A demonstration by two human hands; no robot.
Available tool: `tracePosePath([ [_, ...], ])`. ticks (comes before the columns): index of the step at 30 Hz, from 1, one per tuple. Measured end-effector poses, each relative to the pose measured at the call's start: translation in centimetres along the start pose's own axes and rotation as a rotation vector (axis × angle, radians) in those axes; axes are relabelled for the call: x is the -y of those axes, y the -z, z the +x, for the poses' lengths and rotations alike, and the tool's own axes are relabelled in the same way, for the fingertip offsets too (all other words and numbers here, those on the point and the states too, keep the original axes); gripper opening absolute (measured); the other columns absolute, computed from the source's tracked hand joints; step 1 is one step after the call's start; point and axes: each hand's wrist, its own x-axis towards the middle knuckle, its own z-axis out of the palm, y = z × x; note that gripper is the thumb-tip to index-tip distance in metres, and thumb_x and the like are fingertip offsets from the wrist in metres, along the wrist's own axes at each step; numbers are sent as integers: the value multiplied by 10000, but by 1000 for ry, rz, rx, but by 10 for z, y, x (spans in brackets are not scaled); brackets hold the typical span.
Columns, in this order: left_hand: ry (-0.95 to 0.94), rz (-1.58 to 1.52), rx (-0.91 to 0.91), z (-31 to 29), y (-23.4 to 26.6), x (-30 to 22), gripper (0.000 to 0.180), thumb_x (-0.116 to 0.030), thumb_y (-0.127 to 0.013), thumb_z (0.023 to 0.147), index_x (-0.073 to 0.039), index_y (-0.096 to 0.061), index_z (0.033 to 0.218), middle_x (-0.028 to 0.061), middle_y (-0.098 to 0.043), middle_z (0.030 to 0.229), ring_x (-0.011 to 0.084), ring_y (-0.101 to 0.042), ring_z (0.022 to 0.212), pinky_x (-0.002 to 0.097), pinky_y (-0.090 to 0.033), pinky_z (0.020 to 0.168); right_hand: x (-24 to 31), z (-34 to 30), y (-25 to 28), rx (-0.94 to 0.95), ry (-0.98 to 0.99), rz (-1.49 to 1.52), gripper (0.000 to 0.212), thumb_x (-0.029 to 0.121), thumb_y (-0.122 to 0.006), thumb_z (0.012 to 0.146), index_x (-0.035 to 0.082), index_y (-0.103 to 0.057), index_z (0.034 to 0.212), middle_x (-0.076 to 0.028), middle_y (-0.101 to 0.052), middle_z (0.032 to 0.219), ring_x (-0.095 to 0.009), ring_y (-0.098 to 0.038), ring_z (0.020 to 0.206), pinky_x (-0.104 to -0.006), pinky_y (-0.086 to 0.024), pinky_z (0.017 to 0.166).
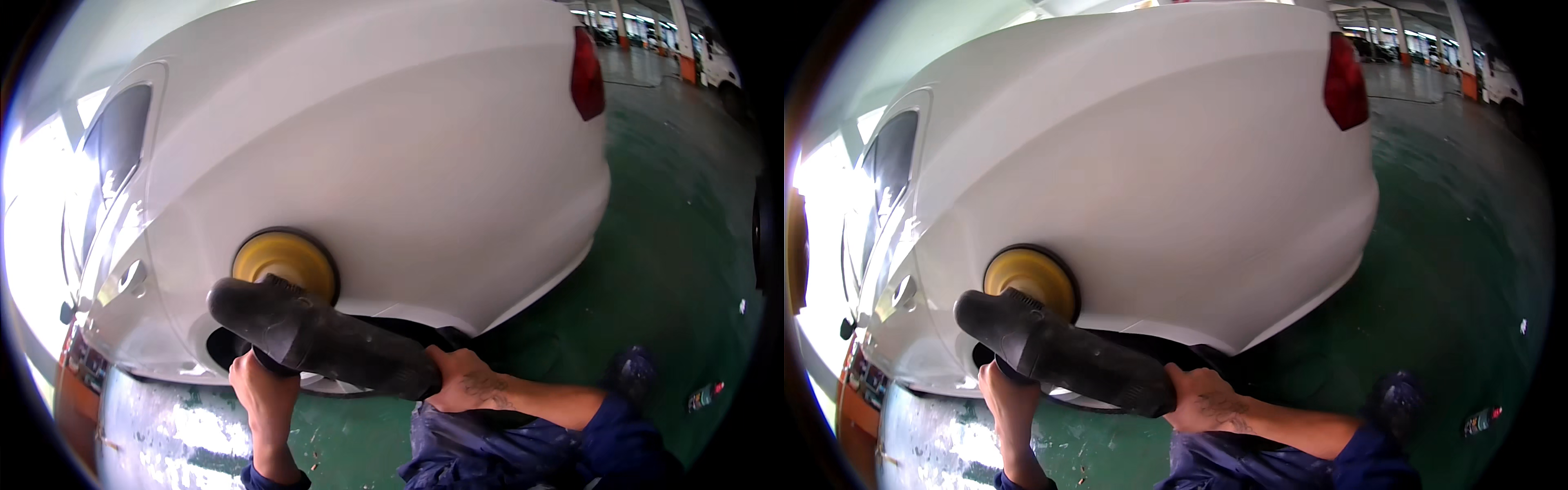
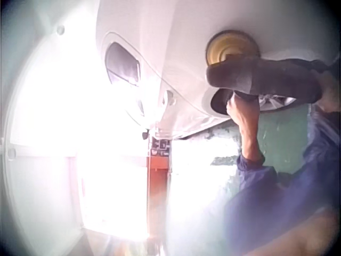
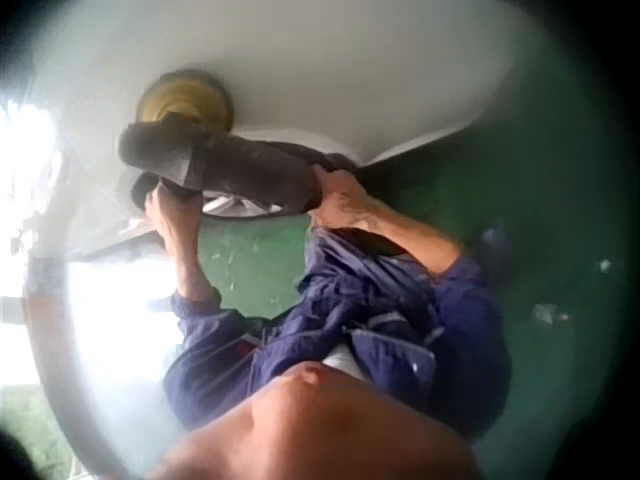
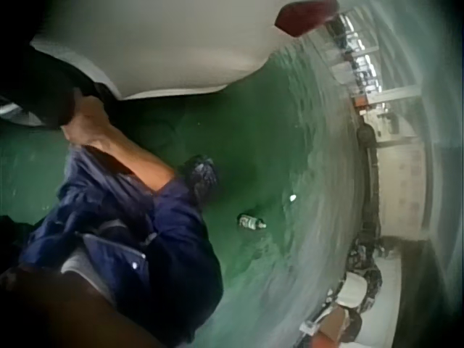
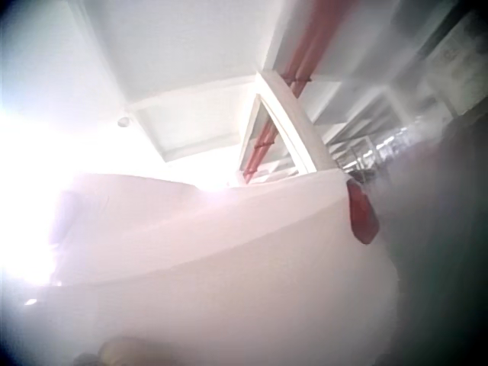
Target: The person uses a rotary polisher with a yellow pad to buff the exterior of a white car. They systematically move the tool across the rear quarter panel, trunk, and rear bumper, applying pressure to smooth the paint surface.
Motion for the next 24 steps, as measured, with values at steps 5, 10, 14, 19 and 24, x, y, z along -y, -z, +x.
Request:
tracePosePath([
  [5, -276, 51, 72, 27, -34, -98, 240, -211, -807, 667, -69, -647, 776, 175, -665, 674, 395, -675, 644, 456, -540, 619, -48, -38, 52, -255, -10, 18, 403, 173, -756, 795, 21, -580, 1125, -233, -702, 886, -449, -688, 857, -455, -571, 732],
  [10, -425, 90, 197, 47, -71, -208, 112, -152, -651, 839, -67, -584, 811, 138, -689, 689, 354, -713, 660, 455, -569, 598, -105, -68, 97, -472, -40, -13, 270, 180, -813, 771, 29, -702, 964, -204, -727, 887, -395, -718, 866, -406, -575, 732],
  [14, -640, 40, 137, 51, -100, -267, 44, -78, -633, 814, -52, -611, 786, 137, -705, 689, 301, -733, 649, 393, -585, 600, -152, -86, 91, -571, -314, 274, 308, 206, -833, 784, 20, -682, 977, -86, -720, 790, -226, -715, 728, -353, -556, 709],
  [19, -663, 18, 269, 22, -104, -248, 44, -60, -638, 815, -51, -597, 830, 130, -712, 737, 294, -740, 696, 385, -588, 620, -204, -111, 25, -752, -395, 42, 532, 236, -837, 771, 39, -593, 1201, -86, -705, 882, -249, -701, 830, -398, -549, 805],
  [24, -347, -22, 319, -20, -80, -142, 172, -137, -706, 786, -66, -609, 909, 166, -700, 748, 393, -696, 695, 494, -552, 660, -153, -63, 2, -361, -200, 258, 365, 195, -791, 765, 32, -681, 1073, -171, -740, 994, -282, -733, 974, -390, -572, 853],
])
